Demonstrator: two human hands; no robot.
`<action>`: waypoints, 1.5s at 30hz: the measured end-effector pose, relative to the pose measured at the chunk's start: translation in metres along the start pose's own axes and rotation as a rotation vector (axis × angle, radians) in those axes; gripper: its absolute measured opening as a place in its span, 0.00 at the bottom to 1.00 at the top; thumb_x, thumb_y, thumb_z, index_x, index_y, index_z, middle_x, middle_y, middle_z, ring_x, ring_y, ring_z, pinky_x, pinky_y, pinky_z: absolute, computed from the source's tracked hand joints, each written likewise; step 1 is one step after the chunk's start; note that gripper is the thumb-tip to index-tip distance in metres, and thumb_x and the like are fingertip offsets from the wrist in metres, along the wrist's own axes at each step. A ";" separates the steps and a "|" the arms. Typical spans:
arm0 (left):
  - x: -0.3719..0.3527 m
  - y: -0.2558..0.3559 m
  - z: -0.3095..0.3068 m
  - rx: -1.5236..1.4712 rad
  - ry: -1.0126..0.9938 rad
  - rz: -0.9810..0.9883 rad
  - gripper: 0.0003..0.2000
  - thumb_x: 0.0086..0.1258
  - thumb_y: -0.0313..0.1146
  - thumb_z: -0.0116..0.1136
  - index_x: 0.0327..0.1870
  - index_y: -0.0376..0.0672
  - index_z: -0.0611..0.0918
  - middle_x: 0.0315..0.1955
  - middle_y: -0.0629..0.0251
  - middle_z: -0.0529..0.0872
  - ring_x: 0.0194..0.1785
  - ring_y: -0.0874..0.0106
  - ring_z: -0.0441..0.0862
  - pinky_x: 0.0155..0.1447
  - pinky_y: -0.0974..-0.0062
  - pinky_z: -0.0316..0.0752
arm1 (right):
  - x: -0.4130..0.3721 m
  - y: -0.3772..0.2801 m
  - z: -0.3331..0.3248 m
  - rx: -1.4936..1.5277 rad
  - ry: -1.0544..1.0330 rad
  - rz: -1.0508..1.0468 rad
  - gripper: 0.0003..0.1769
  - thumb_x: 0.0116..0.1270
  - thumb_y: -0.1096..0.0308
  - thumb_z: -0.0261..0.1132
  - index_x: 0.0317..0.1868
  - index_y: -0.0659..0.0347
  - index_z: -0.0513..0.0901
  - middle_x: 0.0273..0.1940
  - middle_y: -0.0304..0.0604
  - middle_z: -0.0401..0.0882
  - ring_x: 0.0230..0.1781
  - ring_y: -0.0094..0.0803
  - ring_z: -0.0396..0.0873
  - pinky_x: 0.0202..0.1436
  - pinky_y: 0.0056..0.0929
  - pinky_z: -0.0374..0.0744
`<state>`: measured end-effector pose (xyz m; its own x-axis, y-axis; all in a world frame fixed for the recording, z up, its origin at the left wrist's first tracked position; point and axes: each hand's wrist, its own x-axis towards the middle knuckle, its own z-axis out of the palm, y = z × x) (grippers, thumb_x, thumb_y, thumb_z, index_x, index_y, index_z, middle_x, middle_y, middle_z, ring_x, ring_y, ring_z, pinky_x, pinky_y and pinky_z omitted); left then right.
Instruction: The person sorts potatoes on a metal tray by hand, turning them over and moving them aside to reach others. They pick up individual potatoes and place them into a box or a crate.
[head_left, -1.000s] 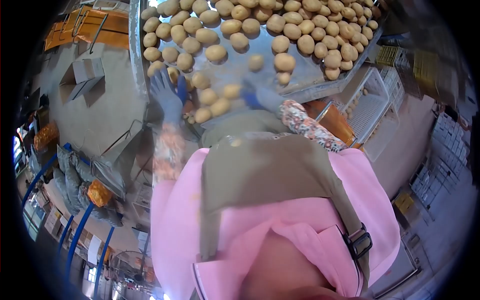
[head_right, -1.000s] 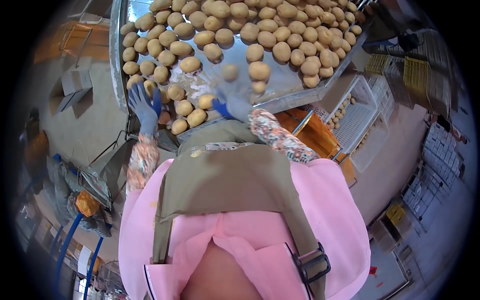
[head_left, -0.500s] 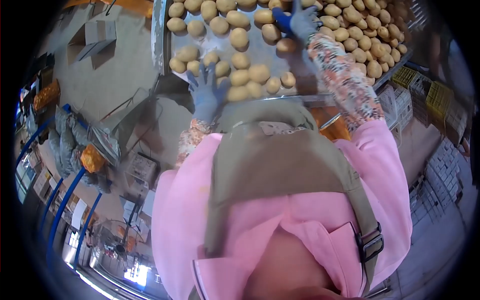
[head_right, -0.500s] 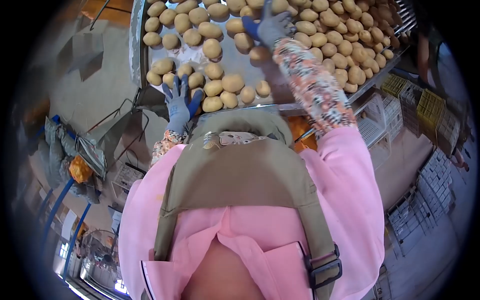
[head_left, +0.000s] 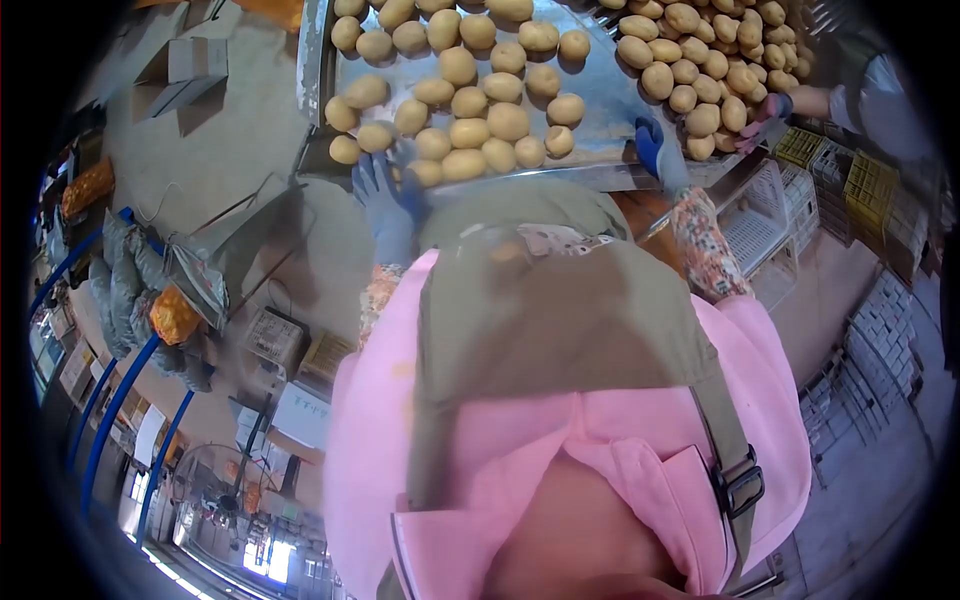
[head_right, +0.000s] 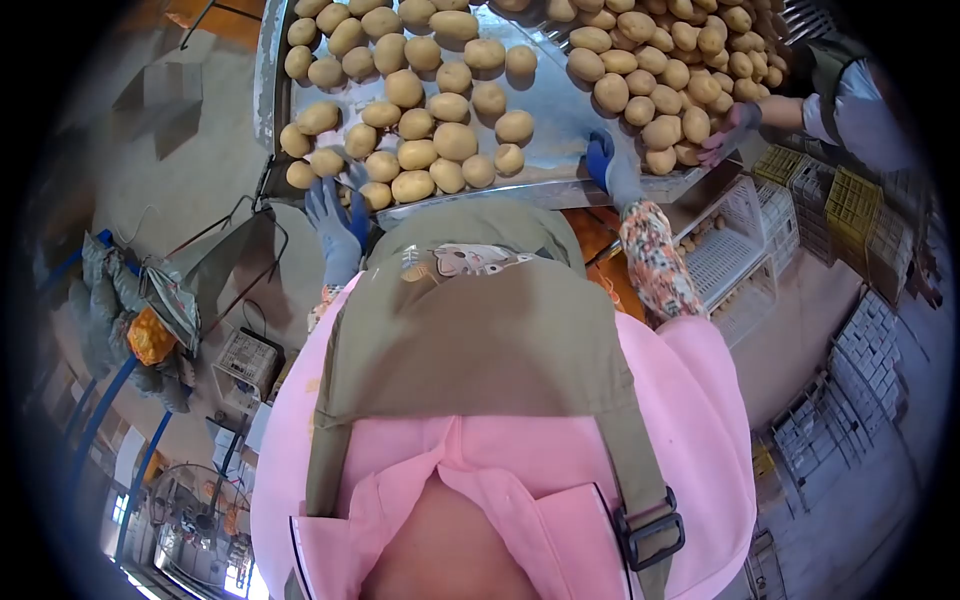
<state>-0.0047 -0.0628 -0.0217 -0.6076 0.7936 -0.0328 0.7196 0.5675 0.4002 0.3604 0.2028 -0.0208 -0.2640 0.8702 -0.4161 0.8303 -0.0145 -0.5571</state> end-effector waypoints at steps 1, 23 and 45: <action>0.005 0.008 0.003 -0.004 0.002 0.002 0.33 0.68 0.48 0.56 0.73 0.46 0.64 0.71 0.48 0.61 0.73 0.45 0.55 0.74 0.48 0.50 | -0.013 0.002 -0.004 0.086 0.009 -0.010 0.21 0.66 0.69 0.58 0.60 0.59 0.77 0.50 0.54 0.81 0.51 0.39 0.80 0.58 0.34 0.76; 0.004 -0.048 0.006 0.058 0.006 0.158 0.30 0.69 0.48 0.54 0.70 0.45 0.68 0.68 0.48 0.67 0.70 0.48 0.63 0.73 0.52 0.52 | -0.092 0.004 -0.037 0.922 -0.337 0.274 0.18 0.71 0.53 0.60 0.49 0.59 0.81 0.37 0.38 0.79 0.35 0.28 0.76 0.37 0.26 0.76; -0.010 -0.022 0.004 -0.009 -0.179 0.092 0.31 0.65 0.49 0.60 0.68 0.45 0.70 0.70 0.53 0.65 0.72 0.49 0.59 0.71 0.45 0.53 | 0.036 -0.111 0.008 0.032 0.115 -0.429 0.22 0.69 0.60 0.64 0.59 0.63 0.76 0.51 0.48 0.80 0.47 0.32 0.80 0.50 0.30 0.78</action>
<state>-0.0128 -0.0819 -0.0338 -0.4698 0.8686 -0.1575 0.7656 0.4897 0.4172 0.2551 0.2317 0.0203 -0.5238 0.8497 -0.0609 0.6411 0.3461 -0.6850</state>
